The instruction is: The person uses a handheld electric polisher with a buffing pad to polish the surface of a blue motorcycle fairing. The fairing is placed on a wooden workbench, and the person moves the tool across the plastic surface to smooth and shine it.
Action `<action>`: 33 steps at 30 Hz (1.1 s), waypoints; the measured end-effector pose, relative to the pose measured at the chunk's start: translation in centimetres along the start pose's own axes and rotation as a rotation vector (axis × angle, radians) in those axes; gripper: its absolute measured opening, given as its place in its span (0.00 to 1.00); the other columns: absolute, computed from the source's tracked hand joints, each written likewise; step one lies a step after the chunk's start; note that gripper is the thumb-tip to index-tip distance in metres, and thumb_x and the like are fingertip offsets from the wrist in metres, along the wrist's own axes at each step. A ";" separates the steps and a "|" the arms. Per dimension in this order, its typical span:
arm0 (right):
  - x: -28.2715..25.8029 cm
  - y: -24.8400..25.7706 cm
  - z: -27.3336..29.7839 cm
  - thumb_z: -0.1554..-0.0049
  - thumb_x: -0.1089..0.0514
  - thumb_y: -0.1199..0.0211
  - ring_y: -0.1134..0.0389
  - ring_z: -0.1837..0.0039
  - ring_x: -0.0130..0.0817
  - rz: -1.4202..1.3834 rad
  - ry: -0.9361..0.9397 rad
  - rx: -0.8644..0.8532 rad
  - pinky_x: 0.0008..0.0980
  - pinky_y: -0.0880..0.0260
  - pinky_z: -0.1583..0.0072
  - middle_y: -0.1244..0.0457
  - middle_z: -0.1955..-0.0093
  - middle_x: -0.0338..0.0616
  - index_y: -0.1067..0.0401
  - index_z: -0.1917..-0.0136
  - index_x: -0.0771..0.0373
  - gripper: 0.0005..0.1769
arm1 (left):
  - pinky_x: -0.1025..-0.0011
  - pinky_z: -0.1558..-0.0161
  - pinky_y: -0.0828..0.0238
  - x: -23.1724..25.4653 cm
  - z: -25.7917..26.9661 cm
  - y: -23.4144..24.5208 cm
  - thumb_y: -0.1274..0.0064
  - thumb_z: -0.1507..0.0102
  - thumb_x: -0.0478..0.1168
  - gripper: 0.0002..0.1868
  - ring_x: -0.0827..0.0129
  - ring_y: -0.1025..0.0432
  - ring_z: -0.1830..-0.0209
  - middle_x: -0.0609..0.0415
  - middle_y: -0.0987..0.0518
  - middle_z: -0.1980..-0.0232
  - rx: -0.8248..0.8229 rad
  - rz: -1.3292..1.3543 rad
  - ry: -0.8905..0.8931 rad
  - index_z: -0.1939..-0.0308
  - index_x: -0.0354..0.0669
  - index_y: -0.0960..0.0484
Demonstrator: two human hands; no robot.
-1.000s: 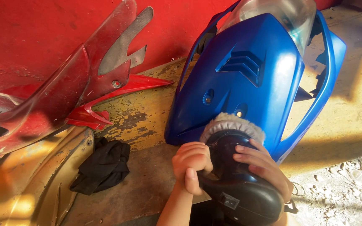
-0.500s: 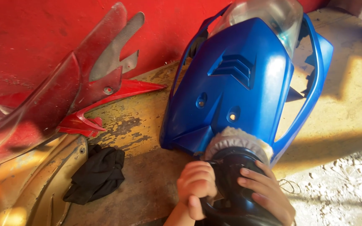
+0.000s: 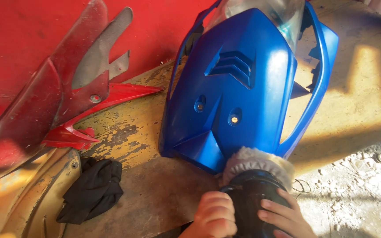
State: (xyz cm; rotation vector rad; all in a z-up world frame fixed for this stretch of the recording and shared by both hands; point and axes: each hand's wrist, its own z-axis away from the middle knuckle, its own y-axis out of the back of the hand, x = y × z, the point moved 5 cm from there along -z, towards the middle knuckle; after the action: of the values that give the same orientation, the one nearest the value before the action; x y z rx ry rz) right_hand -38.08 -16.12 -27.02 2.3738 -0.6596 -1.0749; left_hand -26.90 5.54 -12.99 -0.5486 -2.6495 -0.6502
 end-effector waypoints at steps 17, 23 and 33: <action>-2.7 -1.3 -1.6 0.53 0.58 0.36 0.29 0.37 0.41 0.042 0.082 0.195 0.62 0.45 0.28 0.27 0.49 0.41 0.23 0.54 0.65 0.13 | 0.59 0.50 0.22 -0.7 1.6 -0.9 0.44 0.49 0.39 0.06 0.60 0.22 0.66 0.54 0.23 0.68 0.104 0.017 -0.135 0.71 0.41 0.22; 4.0 -4.0 9.9 0.43 0.56 0.34 0.25 0.36 0.27 0.099 -0.057 0.509 0.57 0.39 0.21 0.28 0.51 0.28 0.25 0.56 0.48 0.02 | 0.64 0.50 0.24 -2.9 7.5 -5.1 0.41 0.47 0.39 0.06 0.63 0.20 0.64 0.57 0.21 0.66 0.020 0.025 -0.012 0.69 0.43 0.22; -1.6 2.1 -2.1 0.45 0.58 0.47 0.32 0.29 0.52 -0.175 0.157 0.289 0.71 0.52 0.23 0.32 0.38 0.55 0.34 0.46 0.68 0.15 | 0.65 0.55 0.23 -1.8 -0.3 -3.7 0.42 0.54 0.42 0.09 0.63 0.23 0.70 0.57 0.25 0.72 0.159 -0.116 -0.149 0.76 0.47 0.25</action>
State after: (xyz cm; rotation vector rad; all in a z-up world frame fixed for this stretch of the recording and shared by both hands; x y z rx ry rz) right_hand -37.87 -16.42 -23.65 2.7760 -0.5928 -0.8985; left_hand -26.95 1.90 -14.86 -0.4156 -2.8590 -0.4398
